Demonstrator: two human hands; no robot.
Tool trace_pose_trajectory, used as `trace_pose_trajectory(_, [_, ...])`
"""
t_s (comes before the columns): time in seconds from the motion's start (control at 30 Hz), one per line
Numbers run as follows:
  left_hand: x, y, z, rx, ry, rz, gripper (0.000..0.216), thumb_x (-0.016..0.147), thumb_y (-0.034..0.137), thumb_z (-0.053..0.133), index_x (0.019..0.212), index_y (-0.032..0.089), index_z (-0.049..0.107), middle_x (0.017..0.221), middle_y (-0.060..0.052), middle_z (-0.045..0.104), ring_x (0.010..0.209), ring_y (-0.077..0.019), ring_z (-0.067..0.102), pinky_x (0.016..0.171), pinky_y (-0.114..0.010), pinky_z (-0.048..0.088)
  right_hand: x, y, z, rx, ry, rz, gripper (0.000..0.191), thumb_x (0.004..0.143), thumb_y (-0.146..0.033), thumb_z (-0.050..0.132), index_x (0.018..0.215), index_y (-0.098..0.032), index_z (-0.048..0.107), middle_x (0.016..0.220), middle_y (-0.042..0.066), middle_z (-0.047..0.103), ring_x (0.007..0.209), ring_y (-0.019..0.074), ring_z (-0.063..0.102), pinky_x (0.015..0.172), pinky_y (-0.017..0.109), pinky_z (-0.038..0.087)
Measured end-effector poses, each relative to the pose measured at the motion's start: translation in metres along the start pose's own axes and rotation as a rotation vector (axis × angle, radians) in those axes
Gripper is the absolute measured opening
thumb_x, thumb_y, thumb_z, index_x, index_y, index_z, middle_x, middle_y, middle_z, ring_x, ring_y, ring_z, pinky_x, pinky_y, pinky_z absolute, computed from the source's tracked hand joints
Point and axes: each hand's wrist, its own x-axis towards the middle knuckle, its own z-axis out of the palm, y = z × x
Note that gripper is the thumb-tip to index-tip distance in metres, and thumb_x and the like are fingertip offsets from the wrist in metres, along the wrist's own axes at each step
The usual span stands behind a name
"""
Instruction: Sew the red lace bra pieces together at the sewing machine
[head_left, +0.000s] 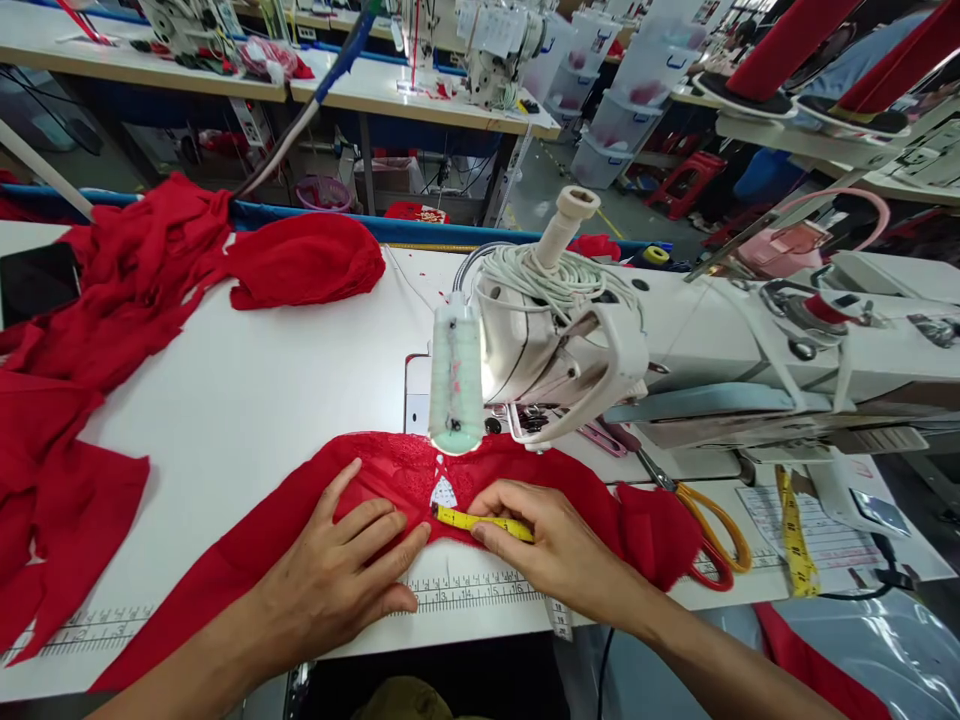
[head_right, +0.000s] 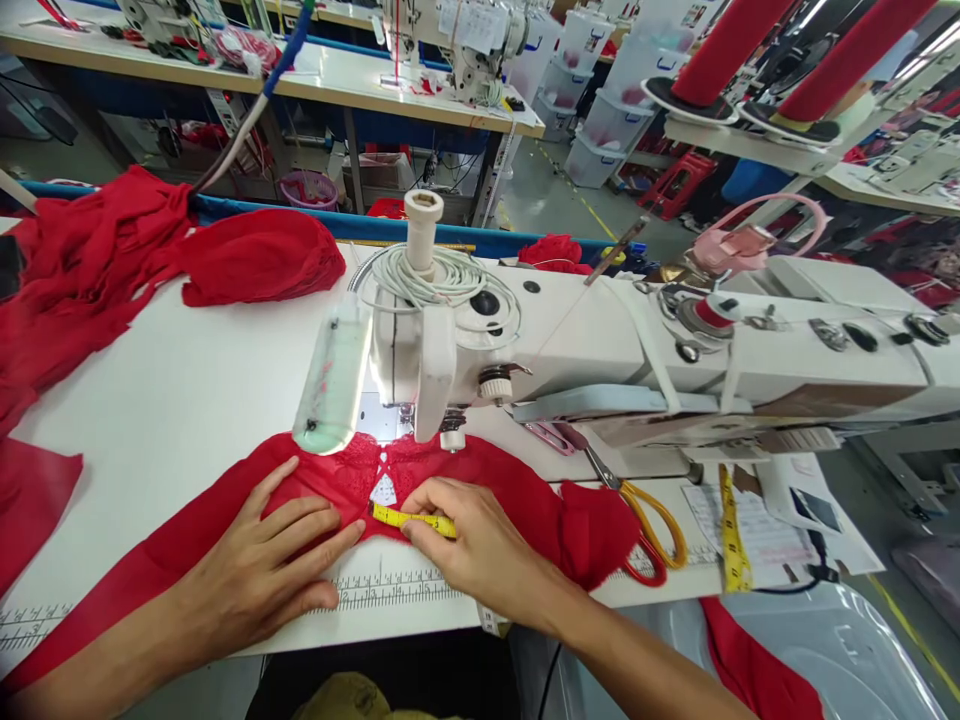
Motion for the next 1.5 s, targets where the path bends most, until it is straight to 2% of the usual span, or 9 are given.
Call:
trace_pose_trajectory(0.13, [-0.001, 0.000, 0.000, -0.006, 0.009, -0.001, 0.036, 0.103, 0.041, 0.049, 0.126, 0.017, 0.065, 0.103, -0.005, 0.071, 0.100, -0.0199, 0.062, 0.123, -0.061, 0.019, -0.009, -0.006, -0.002, 0.224, -0.135, 0.079, 0.009, 0.095, -0.025, 0.051, 0.087, -0.022, 0.049, 0.077, -0.003, 0.063, 0.054, 0.0083, 0.060, 0.047, 0.018, 0.040])
trace_pose_trajectory(0.3, [-0.002, 0.000, 0.001, 0.002, 0.004, -0.004, 0.034, 0.101, 0.039, 0.055, 0.124, 0.018, 0.065, 0.104, -0.005, 0.070, 0.100, -0.0204, 0.062, 0.124, -0.061, 0.019, -0.007, -0.004, 0.004, 0.402, -0.113, 0.150, 0.021, 0.094, -0.037, 0.055, 0.090, -0.017, 0.060, 0.072, -0.002, 0.058, 0.050, 0.0063, 0.052, 0.042, 0.016, 0.038])
trace_pose_trajectory(0.47, [-0.002, -0.001, 0.002, -0.008, 0.004, 0.003, 0.033, 0.099, 0.035, 0.060, 0.125, 0.017, 0.065, 0.104, -0.005, 0.070, 0.102, -0.0203, 0.062, 0.125, -0.058, 0.015, -0.008, -0.008, 0.001, 0.415, -0.175, 0.078, 0.033, 0.101, -0.043, 0.049, 0.125, -0.020, 0.051, 0.081, -0.002, 0.062, 0.044, 0.0023, 0.045, 0.041, 0.015, 0.035])
trace_pose_trajectory(0.7, [-0.002, -0.001, 0.002, -0.004, 0.014, -0.011, 0.031, 0.097, 0.035, 0.062, 0.123, 0.018, 0.065, 0.104, -0.004, 0.070, 0.100, -0.0196, 0.061, 0.125, -0.058, 0.017, -0.010, -0.014, -0.011, 0.560, -0.163, 0.215, 0.031, 0.093, -0.050, 0.062, 0.092, -0.019, 0.058, 0.076, -0.002, 0.062, 0.048, 0.0089, 0.060, 0.037, 0.017, 0.043])
trace_pose_trajectory(0.8, [-0.003, -0.001, 0.003, -0.007, 0.023, -0.014, 0.032, 0.097, 0.035, 0.061, 0.124, 0.018, 0.065, 0.104, -0.005, 0.070, 0.100, -0.0201, 0.061, 0.124, -0.060, 0.017, -0.013, -0.012, -0.019, 0.493, -0.084, 0.165, 0.033, 0.093, -0.048, 0.061, 0.100, -0.017, 0.070, 0.065, -0.004, 0.055, 0.053, 0.0089, 0.056, 0.052, 0.021, 0.052])
trace_pose_trajectory(0.93, [-0.003, -0.002, 0.004, -0.013, 0.022, -0.009, 0.031, 0.097, 0.034, 0.062, 0.123, 0.017, 0.065, 0.104, -0.004, 0.069, 0.101, -0.0204, 0.060, 0.125, -0.058, 0.014, -0.017, -0.009, -0.022, 0.420, -0.080, 0.126, 0.037, 0.096, -0.048, 0.059, 0.110, -0.018, 0.075, 0.085, 0.003, 0.064, 0.078, 0.0139, 0.066, 0.074, 0.028, 0.056])
trace_pose_trajectory(1.1, [-0.002, 0.000, 0.003, -0.017, 0.015, -0.026, 0.027, 0.098, 0.033, 0.059, 0.120, 0.018, 0.066, 0.103, -0.005, 0.069, 0.100, -0.0203, 0.060, 0.124, -0.059, 0.017, -0.007, -0.009, 0.000, 0.415, -0.024, 0.143, 0.026, 0.085, -0.032, 0.071, 0.107, -0.019, 0.070, 0.083, 0.000, 0.067, 0.070, 0.0120, 0.063, 0.060, 0.022, 0.048])
trace_pose_trajectory(1.27, [-0.002, 0.000, 0.003, -0.007, 0.030, -0.012, 0.029, 0.099, 0.033, 0.059, 0.121, 0.017, 0.066, 0.105, -0.005, 0.070, 0.101, -0.0203, 0.061, 0.125, -0.059, 0.014, 0.004, 0.001, 0.026, 0.114, 0.155, -0.014, 0.011, 0.084, -0.016, 0.062, 0.087, -0.020, 0.072, 0.084, 0.000, 0.073, 0.077, 0.0137, 0.065, 0.068, 0.023, 0.047])
trace_pose_trajectory(1.5, [-0.001, 0.000, 0.001, -0.016, 0.025, -0.005, 0.028, 0.100, 0.030, 0.057, 0.124, 0.017, 0.065, 0.104, -0.004, 0.070, 0.102, -0.0195, 0.060, 0.125, -0.058, 0.013, 0.004, 0.010, 0.031, -0.004, 0.220, 0.061, 0.008, 0.082, -0.017, 0.063, 0.082, -0.021, 0.070, 0.075, -0.003, 0.071, 0.067, 0.0129, 0.062, 0.061, 0.023, 0.042])
